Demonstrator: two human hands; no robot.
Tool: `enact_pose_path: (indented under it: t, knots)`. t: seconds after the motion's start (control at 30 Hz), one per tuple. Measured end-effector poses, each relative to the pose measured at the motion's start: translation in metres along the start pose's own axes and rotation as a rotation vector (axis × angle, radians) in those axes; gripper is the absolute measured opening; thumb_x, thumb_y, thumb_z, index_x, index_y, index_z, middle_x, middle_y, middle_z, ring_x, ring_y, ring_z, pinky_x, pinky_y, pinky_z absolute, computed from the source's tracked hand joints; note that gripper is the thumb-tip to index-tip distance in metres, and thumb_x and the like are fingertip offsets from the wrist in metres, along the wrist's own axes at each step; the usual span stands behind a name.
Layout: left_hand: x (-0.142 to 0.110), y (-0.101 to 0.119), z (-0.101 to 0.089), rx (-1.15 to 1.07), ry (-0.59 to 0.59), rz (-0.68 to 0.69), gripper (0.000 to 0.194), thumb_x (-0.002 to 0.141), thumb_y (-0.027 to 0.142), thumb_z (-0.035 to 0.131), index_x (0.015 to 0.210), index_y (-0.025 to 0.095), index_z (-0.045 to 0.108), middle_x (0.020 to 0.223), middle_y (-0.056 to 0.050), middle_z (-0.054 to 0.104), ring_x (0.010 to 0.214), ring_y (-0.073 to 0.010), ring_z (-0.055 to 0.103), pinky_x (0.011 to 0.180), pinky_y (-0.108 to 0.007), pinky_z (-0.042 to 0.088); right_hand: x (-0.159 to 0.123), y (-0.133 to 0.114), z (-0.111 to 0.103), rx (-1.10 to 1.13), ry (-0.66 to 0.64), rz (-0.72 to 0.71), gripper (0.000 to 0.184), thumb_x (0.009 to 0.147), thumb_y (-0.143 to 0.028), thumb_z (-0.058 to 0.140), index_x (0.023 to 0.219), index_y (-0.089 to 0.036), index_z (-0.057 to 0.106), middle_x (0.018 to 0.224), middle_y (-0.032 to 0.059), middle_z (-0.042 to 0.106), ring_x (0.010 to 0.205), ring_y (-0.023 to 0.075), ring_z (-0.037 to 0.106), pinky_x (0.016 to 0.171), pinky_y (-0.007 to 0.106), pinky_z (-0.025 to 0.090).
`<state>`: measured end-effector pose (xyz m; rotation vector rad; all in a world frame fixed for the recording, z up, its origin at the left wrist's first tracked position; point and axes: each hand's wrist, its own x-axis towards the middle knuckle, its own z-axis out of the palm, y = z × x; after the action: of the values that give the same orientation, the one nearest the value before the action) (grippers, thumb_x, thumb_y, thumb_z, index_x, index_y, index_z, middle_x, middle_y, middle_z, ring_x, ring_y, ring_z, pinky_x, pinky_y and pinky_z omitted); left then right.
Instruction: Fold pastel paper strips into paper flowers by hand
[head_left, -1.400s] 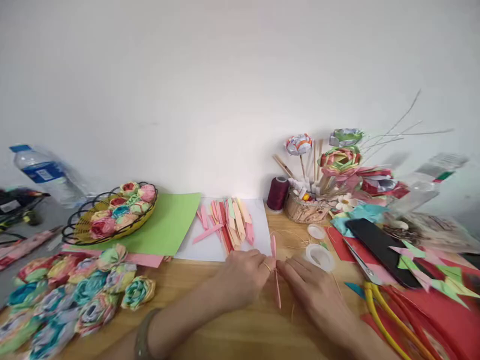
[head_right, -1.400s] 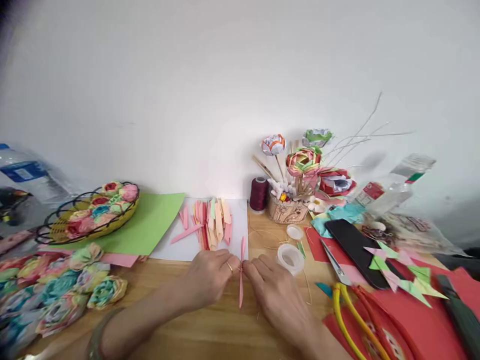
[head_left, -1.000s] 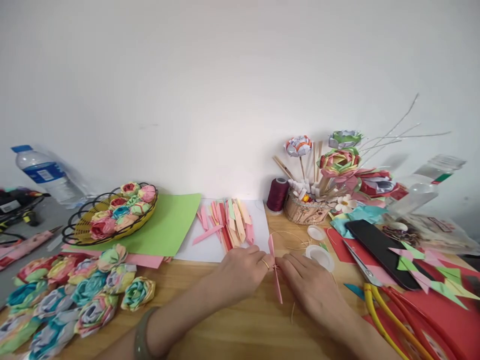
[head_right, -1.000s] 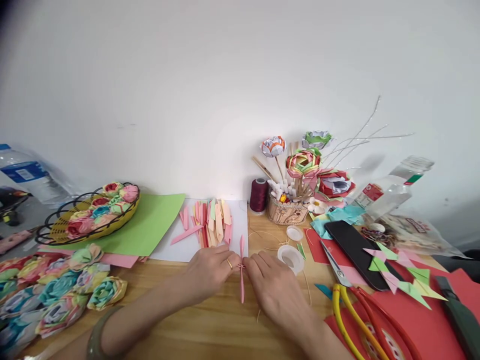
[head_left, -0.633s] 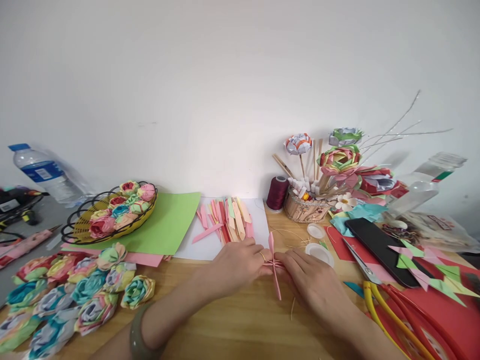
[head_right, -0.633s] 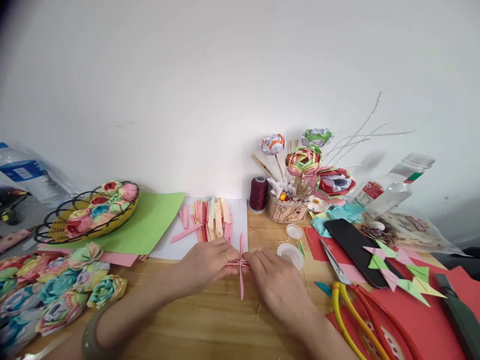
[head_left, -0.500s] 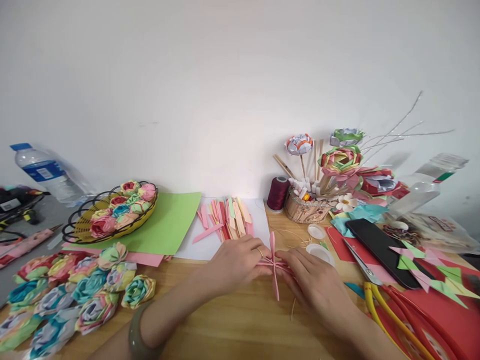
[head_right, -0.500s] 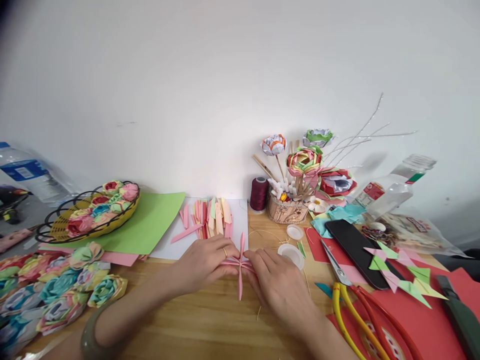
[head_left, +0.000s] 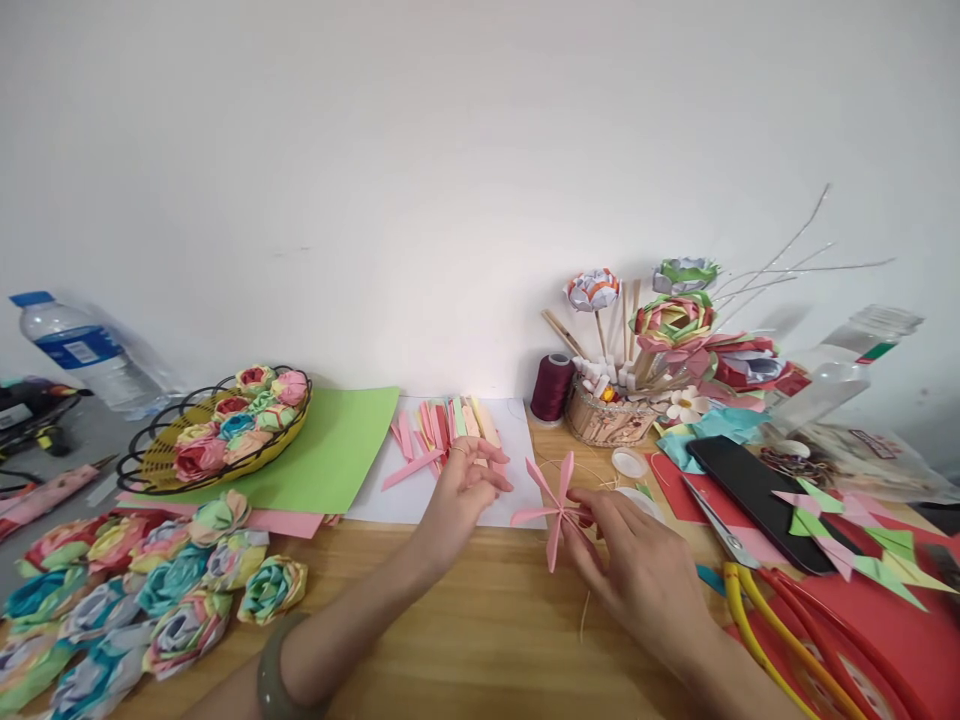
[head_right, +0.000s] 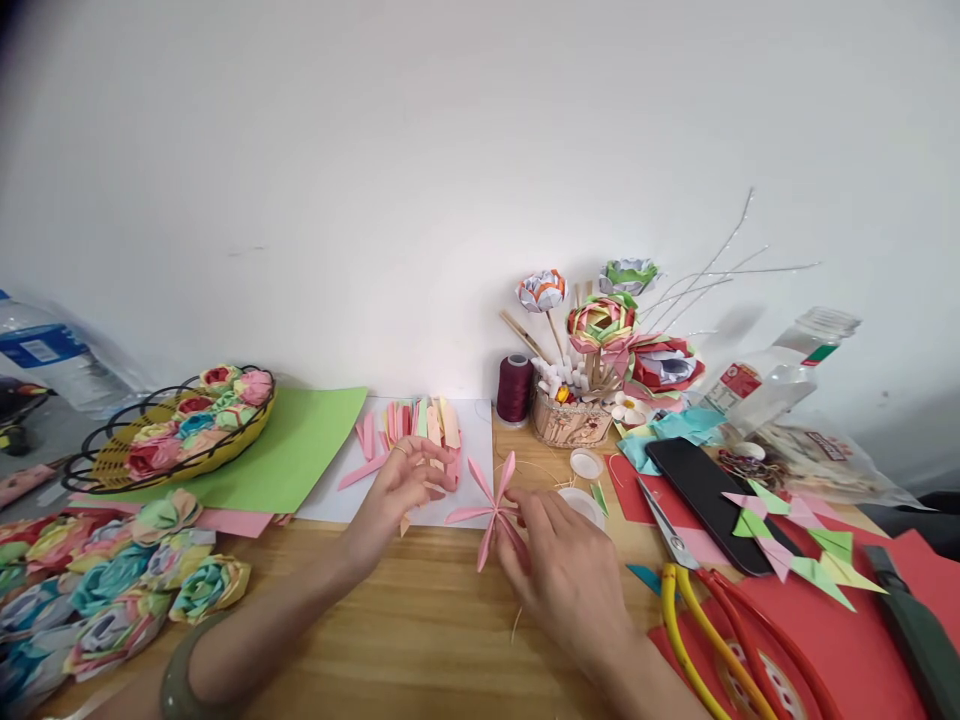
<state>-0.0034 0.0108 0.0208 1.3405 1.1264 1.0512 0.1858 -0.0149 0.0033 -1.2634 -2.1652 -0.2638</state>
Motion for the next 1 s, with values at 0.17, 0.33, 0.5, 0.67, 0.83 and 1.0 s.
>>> enact_pose_path:
  t: [0.17, 0.33, 0.5, 0.67, 0.83, 1.0]
  knots:
    - [-0.009, 0.000, 0.007, 0.370, -0.142, 0.305, 0.048, 0.062, 0.005, 0.049, 0.106, 0.021, 0.042, 0.114, -0.009, 0.045, 0.106, -0.0208, 0.047, 0.093, -0.041, 0.037, 0.000, -0.003, 0.000, 0.025, 0.001, -0.031, 0.016, 0.085, -0.025, 0.045, 0.090, -0.015, 0.055, 0.072, 0.0053, 0.062, 0.063, 0.0159, 0.058, 0.055, 0.025, 0.040]
    - [-0.011, 0.003, 0.010, 0.647, -0.131, 0.435, 0.064, 0.066, 0.013, 0.056, 0.125, 0.023, 0.034, 0.130, -0.012, 0.037, 0.122, -0.0270, 0.032, 0.098, -0.049, 0.029, 0.002, -0.005, -0.001, 0.081, -0.103, -0.188, 0.013, 0.086, -0.020, 0.044, 0.092, -0.016, 0.054, 0.076, 0.0063, 0.063, 0.067, 0.0174, 0.056, 0.056, 0.027, 0.041]
    - [0.000, -0.005, 0.009, 0.121, -0.258, -0.115, 0.080, 0.061, 0.024, 0.067, 0.129, 0.015, 0.027, 0.083, -0.004, 0.060, 0.061, -0.0136, 0.056, 0.059, -0.031, 0.046, 0.000, -0.003, -0.001, 0.064, 0.187, -0.154, 0.032, 0.081, -0.021, 0.054, 0.110, -0.014, 0.044, 0.102, 0.0152, 0.057, 0.095, 0.0247, 0.053, 0.074, 0.037, 0.045]
    - [0.004, -0.004, 0.011, -0.266, -0.187, -0.293, 0.036, 0.052, 0.028, 0.075, 0.079, 0.011, 0.057, 0.074, -0.004, 0.062, 0.053, -0.0095, 0.053, 0.056, -0.027, 0.045, -0.001, -0.007, -0.003, -0.004, 0.272, -0.149, 0.021, 0.076, -0.019, 0.060, 0.095, -0.016, 0.051, 0.082, 0.0094, 0.060, 0.077, 0.0212, 0.055, 0.065, 0.034, 0.045]
    - [-0.005, 0.003, 0.012, -0.342, -0.196, -0.437, 0.034, 0.052, 0.027, 0.076, 0.080, 0.013, 0.061, 0.081, -0.004, 0.065, 0.071, -0.0140, 0.060, 0.073, -0.030, 0.046, 0.000, -0.007, -0.002, 0.009, 0.098, -0.175, 0.010, 0.084, -0.018, 0.050, 0.091, -0.017, 0.057, 0.079, 0.0062, 0.066, 0.071, 0.0174, 0.058, 0.062, 0.029, 0.044]
    - [-0.002, 0.003, 0.004, -0.395, -0.273, -0.498, 0.034, 0.065, 0.044, 0.063, 0.081, 0.015, 0.063, 0.094, -0.007, 0.065, 0.096, -0.0193, 0.056, 0.082, -0.031, 0.040, -0.001, -0.002, -0.002, 0.145, 0.074, -0.096, 0.014, 0.086, -0.013, 0.045, 0.091, -0.017, 0.057, 0.077, 0.0058, 0.065, 0.069, 0.0154, 0.058, 0.059, 0.026, 0.043]
